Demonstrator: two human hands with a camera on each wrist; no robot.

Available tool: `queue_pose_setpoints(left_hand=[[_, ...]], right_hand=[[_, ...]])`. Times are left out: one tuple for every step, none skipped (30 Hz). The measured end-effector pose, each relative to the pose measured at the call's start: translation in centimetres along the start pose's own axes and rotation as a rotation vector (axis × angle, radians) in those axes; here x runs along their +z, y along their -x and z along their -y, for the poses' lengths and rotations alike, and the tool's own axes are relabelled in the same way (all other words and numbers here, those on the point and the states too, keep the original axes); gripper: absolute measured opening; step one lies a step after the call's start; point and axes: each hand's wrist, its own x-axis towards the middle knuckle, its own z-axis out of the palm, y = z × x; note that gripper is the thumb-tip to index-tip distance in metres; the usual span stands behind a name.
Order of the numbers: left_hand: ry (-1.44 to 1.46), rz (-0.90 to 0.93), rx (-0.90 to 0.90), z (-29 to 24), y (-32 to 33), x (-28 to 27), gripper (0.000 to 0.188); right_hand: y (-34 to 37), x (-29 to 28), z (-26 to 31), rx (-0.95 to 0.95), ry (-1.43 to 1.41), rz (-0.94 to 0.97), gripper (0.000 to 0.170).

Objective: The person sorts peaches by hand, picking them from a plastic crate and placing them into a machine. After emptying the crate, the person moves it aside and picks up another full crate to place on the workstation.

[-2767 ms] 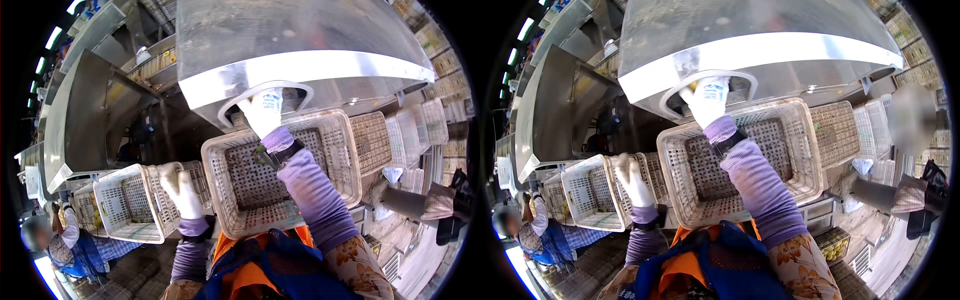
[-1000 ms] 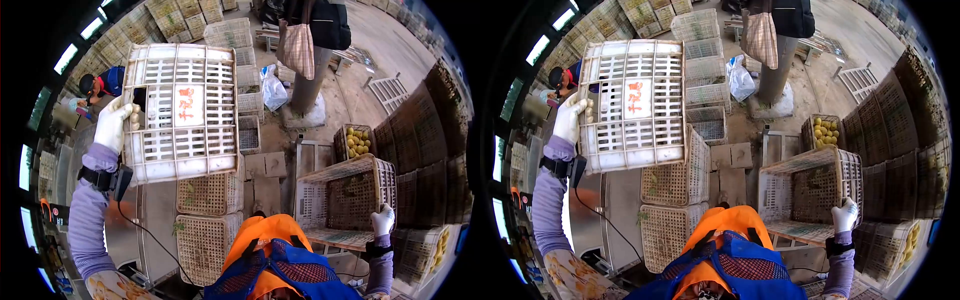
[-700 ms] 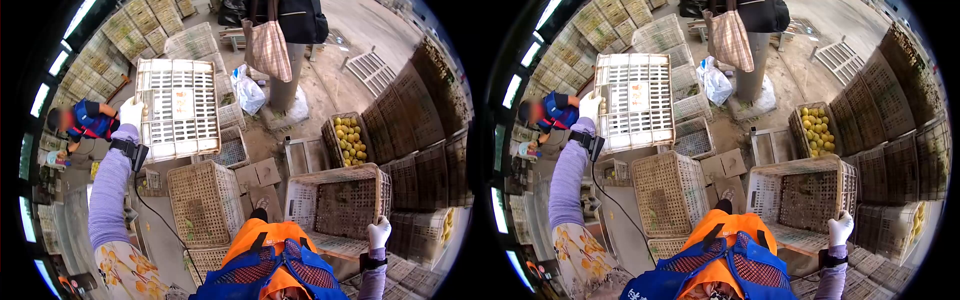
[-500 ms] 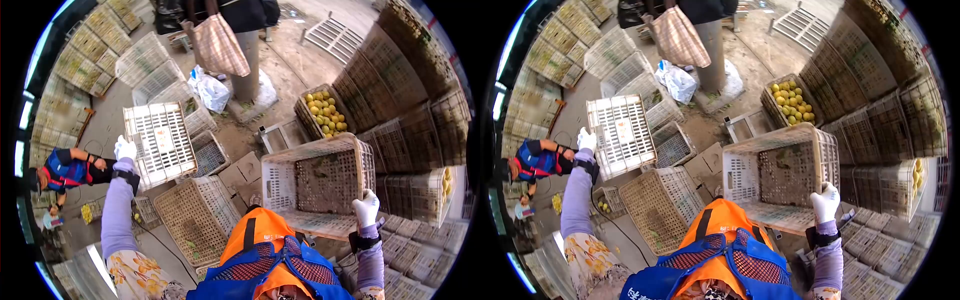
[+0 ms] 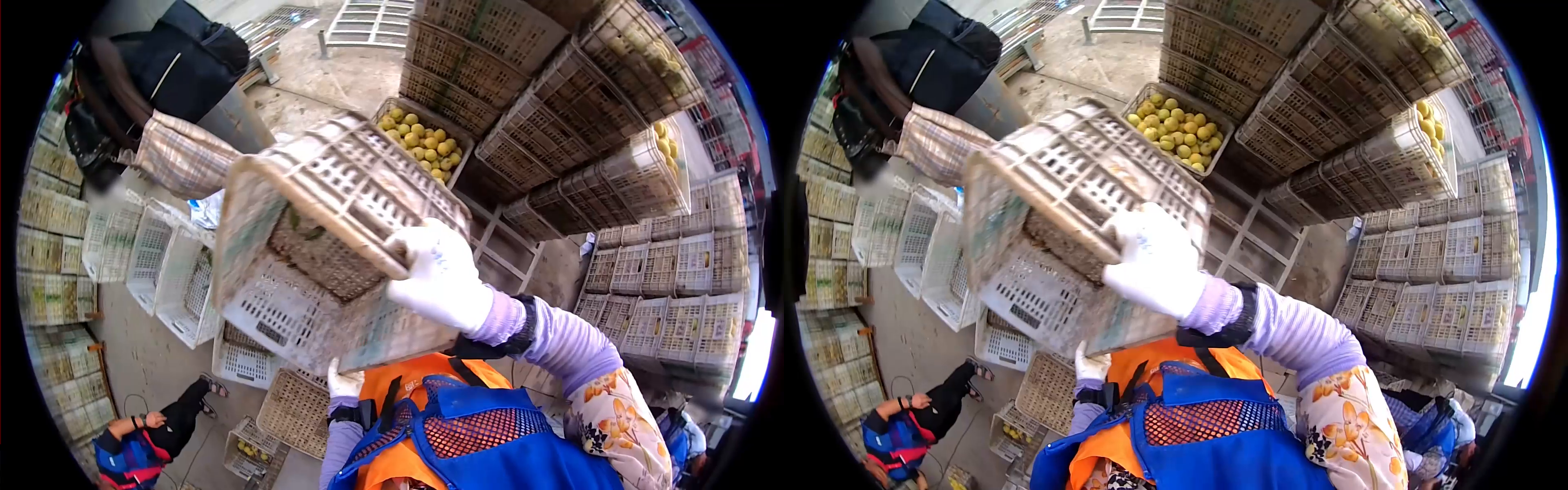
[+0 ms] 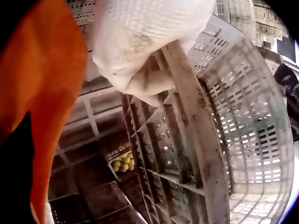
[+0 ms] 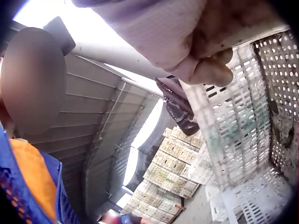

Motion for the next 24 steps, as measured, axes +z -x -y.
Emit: queue_pose_setpoints(left_hand=[[-0.014,0.053,0.080,-1.8,2.1,1.5,0.047],[-0.026,0.111,0.158,-4.0,3.7,2.9,0.046],[-0.021,0.039,0.223,-6.8,4.3,2.4,0.047],[-0.039,0.029,0.227,-10.1,5.7,1.8,0.044],[0.074,-0.018,0.287,-13.4,5.0,0.2,0.043],[0.070,0.035,0.416,-16.7,4.1,-1.7,0.041],[0.093,0.197,0.309,-20.1,5.2,-2.5,0.043],[0.198,0.098,0.372,-24.6,2.4,-4.1,0.043],[0.296,0.001,0.445,-29.0,-0.1,-5.6,0.044],[0.380,-0.093,0.523,-33.0,-2.3,-6.6,0.044],[0.388,-0.132,0.611,-34.3,-2.4,-5.2,0.043],[0.394,-0.170,0.698,-35.5,-2.3,-3.8,0.042],[0.559,-0.137,0.669,-36.1,-1.9,-2.9,0.044],[0.568,-0.165,0.712,-35.8,-1.6,-2.5,0.050],[0.567,-0.188,0.758,-35.8,-1.1,-1.8,0.056],[0.564,-0.208,0.800,-35.7,-0.5,-1.3,0.064],[0.483,-0.269,0.703,-35.6,-0.1,-0.7,0.070],[0.256,-0.296,0.744,-31.2,2.1,1.8,0.070],[0.247,-0.272,0.709,-31.0,1.4,0.3,0.069],[0.244,-0.249,0.671,-29.2,0.9,-0.5,0.067],[0.137,-0.206,0.638,-26.6,1.0,-1.7,0.064],[0.118,-0.242,0.627,-23.5,1.1,-2.6,0.062],[0.083,-0.134,0.448,-21.4,0.8,-5.4,0.060],[0.048,-0.029,0.270,-20.5,0.8,-8.5,0.059]], right_hand=[[-1.0,0.1,1.9,-0.065,-0.013,0.034,0.030],[-2.1,0.2,3.5,-0.132,-0.024,0.065,0.031],[-2.9,0.5,4.9,-0.220,-0.192,0.047,0.030],[-3.6,0.5,5.6,-0.301,-0.342,0.018,0.030],[-3.9,1.7,5.6,-0.397,-0.462,-0.145,0.028],[-3.6,2.5,4.7,-0.497,-0.569,-0.313,0.027],[-2.9,1.5,3.2,-0.432,-0.586,-0.144,0.025],[-2.2,0.7,1.7,-0.364,-0.616,0.033,0.025],[-0.9,1.2,-1.3,-0.230,-0.599,0.151,0.023],[0.5,0.7,-4.0,-0.113,-0.536,0.227,0.024],[2.4,1.2,-7.0,0.027,-0.454,0.247,0.026],[4.6,2.2,-10.7,0.087,-0.399,0.233,0.028],[6.5,0.1,-11.7,0.287,-0.410,0.342,0.032],[8.7,-0.5,-13.5,0.414,-0.424,0.323,0.036],[11.3,0.3,-16.8,0.463,-0.436,0.283,0.040],[13.1,-1.9,-17.3,0.598,-0.456,0.280,0.045],[15.3,-2.5,-19.5,0.684,-0.486,0.249,0.046],[17.7,-3.0,-22.1,0.763,-0.551,0.154,0.040],[19.7,-4.1,-24.0,0.706,-0.543,0.034,0.029],[21.6,-5.2,-25.8,0.645,-0.526,-0.080,0.023],[23.6,-5.9,-28.4,0.686,-0.568,-0.152,0.021],[25.4,-7.1,-30.7,0.727,-0.558,-0.193,0.020],[26.5,-9.0,-31.8,0.764,-0.502,-0.203,0.020],[27.5,-11.0,-32.6,0.799,-0.447,-0.210,0.020]])
